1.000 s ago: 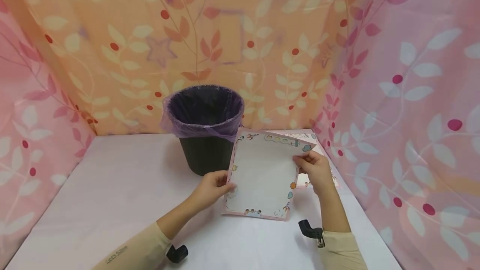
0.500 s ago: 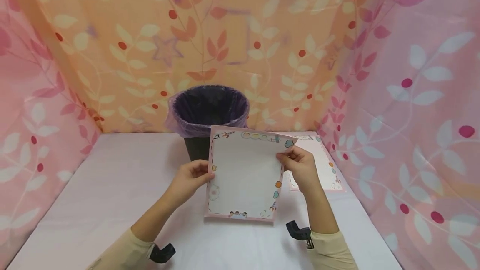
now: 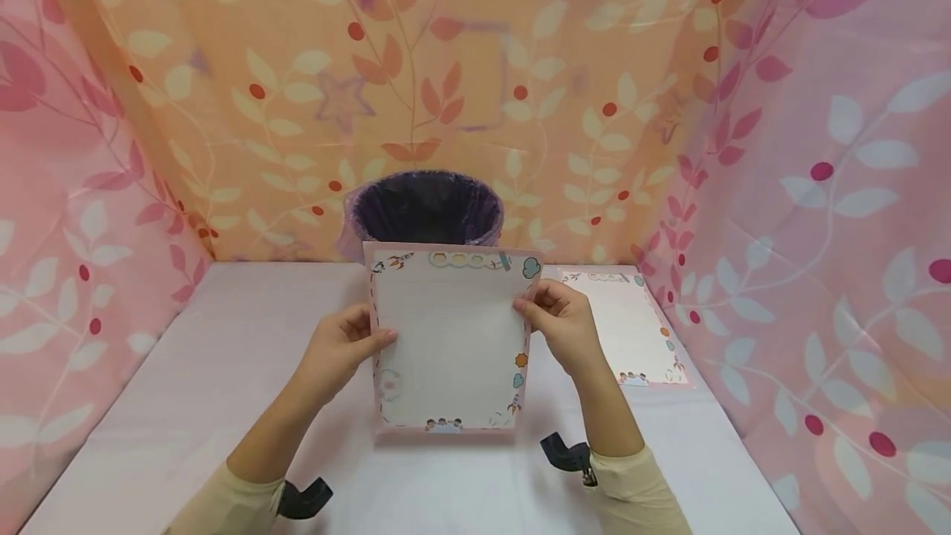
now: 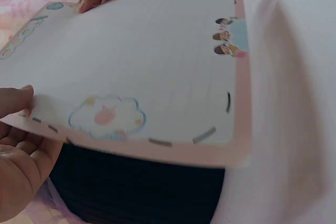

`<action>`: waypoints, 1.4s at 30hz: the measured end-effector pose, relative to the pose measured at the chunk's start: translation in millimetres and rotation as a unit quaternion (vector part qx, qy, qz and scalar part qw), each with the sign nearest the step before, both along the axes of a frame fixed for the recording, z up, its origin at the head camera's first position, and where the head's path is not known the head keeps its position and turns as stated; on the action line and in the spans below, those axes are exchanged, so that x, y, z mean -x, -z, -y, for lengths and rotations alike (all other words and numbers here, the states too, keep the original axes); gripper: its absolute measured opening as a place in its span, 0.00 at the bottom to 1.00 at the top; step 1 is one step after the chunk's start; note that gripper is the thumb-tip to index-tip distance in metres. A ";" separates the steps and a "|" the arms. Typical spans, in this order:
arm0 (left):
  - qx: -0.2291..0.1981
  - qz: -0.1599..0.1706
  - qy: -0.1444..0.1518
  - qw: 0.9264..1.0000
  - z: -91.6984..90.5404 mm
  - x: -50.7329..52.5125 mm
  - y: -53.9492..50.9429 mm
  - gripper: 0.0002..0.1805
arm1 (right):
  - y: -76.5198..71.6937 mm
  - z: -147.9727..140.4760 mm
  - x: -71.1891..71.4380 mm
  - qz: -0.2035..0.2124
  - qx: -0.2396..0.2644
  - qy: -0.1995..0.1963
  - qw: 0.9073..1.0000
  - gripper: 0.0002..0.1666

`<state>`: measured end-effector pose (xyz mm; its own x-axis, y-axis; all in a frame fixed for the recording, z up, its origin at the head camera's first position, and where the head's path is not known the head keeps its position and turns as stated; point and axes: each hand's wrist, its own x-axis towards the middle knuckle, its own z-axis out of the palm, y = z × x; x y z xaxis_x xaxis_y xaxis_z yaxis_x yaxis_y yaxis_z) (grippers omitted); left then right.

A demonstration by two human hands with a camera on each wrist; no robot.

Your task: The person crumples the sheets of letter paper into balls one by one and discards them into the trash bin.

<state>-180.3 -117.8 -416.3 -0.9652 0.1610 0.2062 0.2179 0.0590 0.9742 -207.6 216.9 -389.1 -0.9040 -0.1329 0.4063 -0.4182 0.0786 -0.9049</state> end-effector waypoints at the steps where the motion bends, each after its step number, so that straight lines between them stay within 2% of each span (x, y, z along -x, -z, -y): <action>1: -0.006 0.001 0.001 1.000 0.0 0.4 -2.1 0.15 | -0.6 2.6 0.8 -0.003 -0.001 -0.001 1.000 0.10; 7: -0.015 0.003 -0.012 1.000 0.0 -0.1 -9.4 0.17 | -4.1 13.8 2.4 -0.013 -0.003 -0.001 1.000 0.10; 9: -0.017 0.000 -0.017 1.000 -0.5 -1.6 -11.5 0.17 | -6.1 15.7 1.4 -0.029 -0.019 0.019 0.999 0.11; 12: -0.027 -0.011 -0.012 0.999 -3.3 -3.9 -15.6 0.16 | -10.7 17.8 -2.8 -0.071 -0.044 0.077 0.994 0.15; 15: -0.040 -0.017 -0.003 0.999 -6.4 -6.1 -19.9 0.17 | -16.6 19.6 -7.9 -0.135 -0.072 0.148 0.977 0.30; 17: -0.046 -0.020 -0.001 0.999 -8.0 -8.3 -22.6 0.17 | -21.9 20.9 -13.2 -0.186 -0.110 0.182 0.959 0.38; 20: -0.049 -0.027 -0.006 0.998 -9.3 -11.8 -26.2 0.14 | -29.8 23.4 -23.8 -0.242 -0.188 0.188 0.933 0.43; 22: -0.046 -0.036 -0.006 0.998 -10.0 -14.5 -28.8 0.12 | -33.8 26.1 -31.6 -0.254 -0.232 0.161 0.925 0.45; 23: -0.045 -0.041 -0.005 0.998 -10.0 -16.1 -29.9 0.11 | -35.0 27.6 -34.9 -0.250 -0.249 0.139 0.925 0.46; 26: -0.043 -0.061 0.006 0.997 -10.0 -21.5 -32.0 0.09 | -35.6 34.4 -41.7 -0.222 -0.280 0.069 0.931 0.50; 29: -0.040 -0.088 0.021 0.995 -10.2 -26.8 -31.9 0.11 | -32.3 41.5 -43.8 -0.194 -0.296 0.016 0.935 0.53; 32: -0.036 -0.113 0.031 0.992 -11.3 -29.6 -30.8 0.16 | -26.6 46.9 -43.6 -0.188 -0.296 -0.032 0.936 0.53; 37: -0.027 -0.136 0.034 0.990 -13.2 -29.3 -27.9 0.16 | -20.5 54.7 -44.5 -0.194 -0.281 -0.110 0.933 0.49; 42: -0.001 -0.155 0.023 0.988 -14.9 -25.4 -24.4 0.18 | -18.4 63.2 -44.7 -0.184 -0.253 -0.153 0.937 0.42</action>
